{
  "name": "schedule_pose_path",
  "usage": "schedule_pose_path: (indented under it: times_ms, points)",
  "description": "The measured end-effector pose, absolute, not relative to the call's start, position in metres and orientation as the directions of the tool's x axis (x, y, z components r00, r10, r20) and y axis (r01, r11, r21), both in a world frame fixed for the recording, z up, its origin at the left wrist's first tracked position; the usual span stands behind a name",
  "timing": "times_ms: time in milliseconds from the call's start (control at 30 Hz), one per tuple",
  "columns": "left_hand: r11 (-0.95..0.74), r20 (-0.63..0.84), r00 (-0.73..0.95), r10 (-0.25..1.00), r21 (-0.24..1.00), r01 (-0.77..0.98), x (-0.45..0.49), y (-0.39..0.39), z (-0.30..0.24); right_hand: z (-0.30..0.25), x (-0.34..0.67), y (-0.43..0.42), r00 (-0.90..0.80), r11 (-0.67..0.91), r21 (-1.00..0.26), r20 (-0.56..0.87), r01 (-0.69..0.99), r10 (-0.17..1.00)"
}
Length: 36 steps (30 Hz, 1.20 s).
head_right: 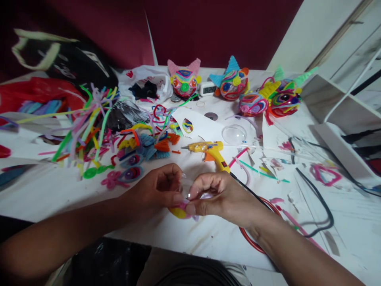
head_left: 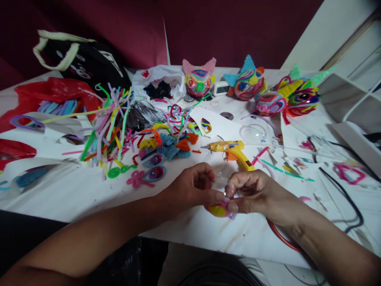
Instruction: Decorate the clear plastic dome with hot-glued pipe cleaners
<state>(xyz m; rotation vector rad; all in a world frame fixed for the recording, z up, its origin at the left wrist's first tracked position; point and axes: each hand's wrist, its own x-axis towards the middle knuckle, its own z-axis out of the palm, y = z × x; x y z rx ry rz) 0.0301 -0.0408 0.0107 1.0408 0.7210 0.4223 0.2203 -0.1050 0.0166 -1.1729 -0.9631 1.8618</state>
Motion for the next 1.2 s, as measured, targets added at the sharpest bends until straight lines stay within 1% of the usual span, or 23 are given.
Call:
schedule_pose_path:
  times_ms: [67,267,433,567,700,800,900,1000,1100,1200]
  points:
    - [0.452,-0.323,0.683,0.656,0.892,-0.013,0.031,-0.042,0.011,0.015,0.220,-0.105,-0.307,-0.431,-0.875,-0.357,-0.220,0.882]
    - [0.491,-0.294,0.645,0.706,0.859,-0.145,0.032,-0.044,0.010,0.010,0.222,-0.105,-0.311,-0.362,-0.894,-0.276,-0.265,0.909]
    - [0.510,-0.292,0.615,0.733,0.834,-0.212,0.033,-0.044,0.007,0.009,0.222,-0.104,-0.323,-0.357,-0.882,-0.256,-0.307,0.911]
    - [0.515,-0.287,0.601,0.746,0.821,-0.247,0.035,-0.044,0.007,0.010,0.221,-0.103,-0.305,-0.331,-0.897,-0.241,-0.292,0.921]
    - [0.531,-0.307,0.618,0.723,0.820,-0.214,0.036,-0.045,0.009,0.013,0.220,-0.102,-0.273,-0.316,-0.910,-0.243,-0.268,0.931]
    - [0.546,-0.309,0.655,0.690,0.816,-0.190,0.035,-0.044,0.009,0.018,0.221,-0.102,-0.283,-0.336,-0.906,-0.262,-0.258,0.923]
    - [0.530,-0.293,0.698,0.654,0.835,-0.146,0.032,-0.042,0.009,0.022,0.224,-0.103,-0.311,-0.364,-0.910,-0.294,-0.198,0.904]
    - [0.492,-0.302,0.732,0.611,0.869,-0.053,0.031,-0.040,0.011,0.024,0.226,-0.104,-0.343,-0.375,-0.918,-0.314,-0.126,0.885]
    - [0.475,-0.325,0.774,0.543,0.879,0.037,0.031,-0.040,0.013,0.025,0.227,-0.105,-0.375,-0.393,-0.918,-0.343,-0.062,0.861]
    - [0.483,-0.339,0.786,0.516,0.873,0.060,0.031,-0.040,0.011,0.025,0.226,-0.106,-0.373,-0.404,-0.914,-0.363,-0.035,0.854]
